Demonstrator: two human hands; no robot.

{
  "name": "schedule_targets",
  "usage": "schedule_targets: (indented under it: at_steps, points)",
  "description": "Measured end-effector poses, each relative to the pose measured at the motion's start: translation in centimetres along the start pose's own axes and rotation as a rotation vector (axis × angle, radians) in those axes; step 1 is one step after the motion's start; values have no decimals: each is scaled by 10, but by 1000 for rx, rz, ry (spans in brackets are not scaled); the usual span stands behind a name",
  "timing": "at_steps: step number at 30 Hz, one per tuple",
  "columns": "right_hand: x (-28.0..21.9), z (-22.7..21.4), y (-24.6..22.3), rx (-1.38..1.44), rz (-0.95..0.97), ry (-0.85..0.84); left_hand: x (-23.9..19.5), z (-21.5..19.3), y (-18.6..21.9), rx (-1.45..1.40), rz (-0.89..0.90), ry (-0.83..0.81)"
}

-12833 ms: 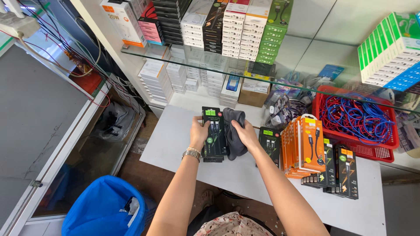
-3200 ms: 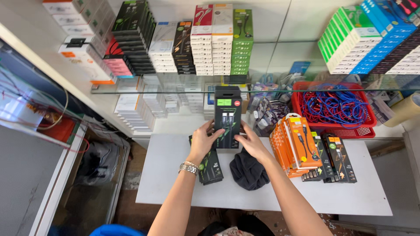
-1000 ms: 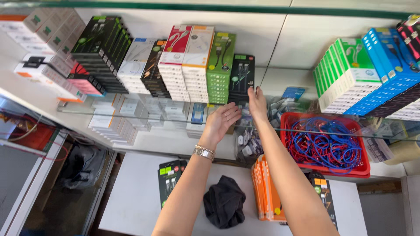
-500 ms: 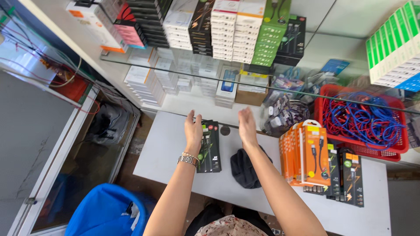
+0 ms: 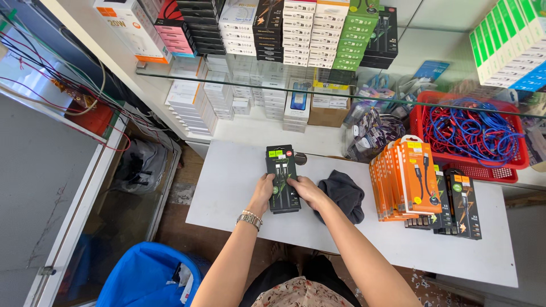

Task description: The person wipes the surfaces of small product boxes with a dark cloth and then places them on a glass shelf. The person handles red, white, green, and black boxes one at a time, wiping each before stacking them on the shelf.

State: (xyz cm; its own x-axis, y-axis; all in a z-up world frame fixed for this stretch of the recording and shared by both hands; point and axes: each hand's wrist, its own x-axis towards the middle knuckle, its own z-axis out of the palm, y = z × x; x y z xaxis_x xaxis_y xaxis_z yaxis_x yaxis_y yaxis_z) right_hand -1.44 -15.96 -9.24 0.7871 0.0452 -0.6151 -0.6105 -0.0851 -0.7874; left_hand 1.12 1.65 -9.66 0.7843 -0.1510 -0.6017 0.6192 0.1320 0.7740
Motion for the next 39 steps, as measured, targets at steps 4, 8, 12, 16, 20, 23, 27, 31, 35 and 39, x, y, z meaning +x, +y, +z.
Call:
schedule_targets:
  at_steps: [4, 8, 12, 16, 20, 23, 27, 31, 35, 39]
  points:
    - [-6, 0, -8, -72, -25, 28, 0, 8, 6, 65, -10, 25]
    - [-26, -13, -32, -233, -73, 97, -1, 18, 18, 320, 107, 40]
    - [-53, -33, -64, -272, -94, 146, -6, 37, 46, 528, 210, 16]
    - [-81, -59, -93, -278, -155, 164, -21, 66, 81, 480, 145, -109]
    - [-106, -91, -112, -270, -172, 292, -35, 103, 114, 563, 207, -174]
    - [-122, -115, -122, -213, -191, 342, -41, 132, 133, 562, 216, -251]
    - [-143, -143, -128, -45, -164, 367, -49, 164, 149, 558, 251, -338]
    - [-158, -171, -132, 64, -188, 430, -55, 196, 164, 466, 249, -445]
    - [-163, -195, -138, 126, -258, 460, -56, 226, 178, 508, 291, -443]
    - [-170, -212, -147, 75, -268, 488, -59, 243, 187, 566, 307, -426]
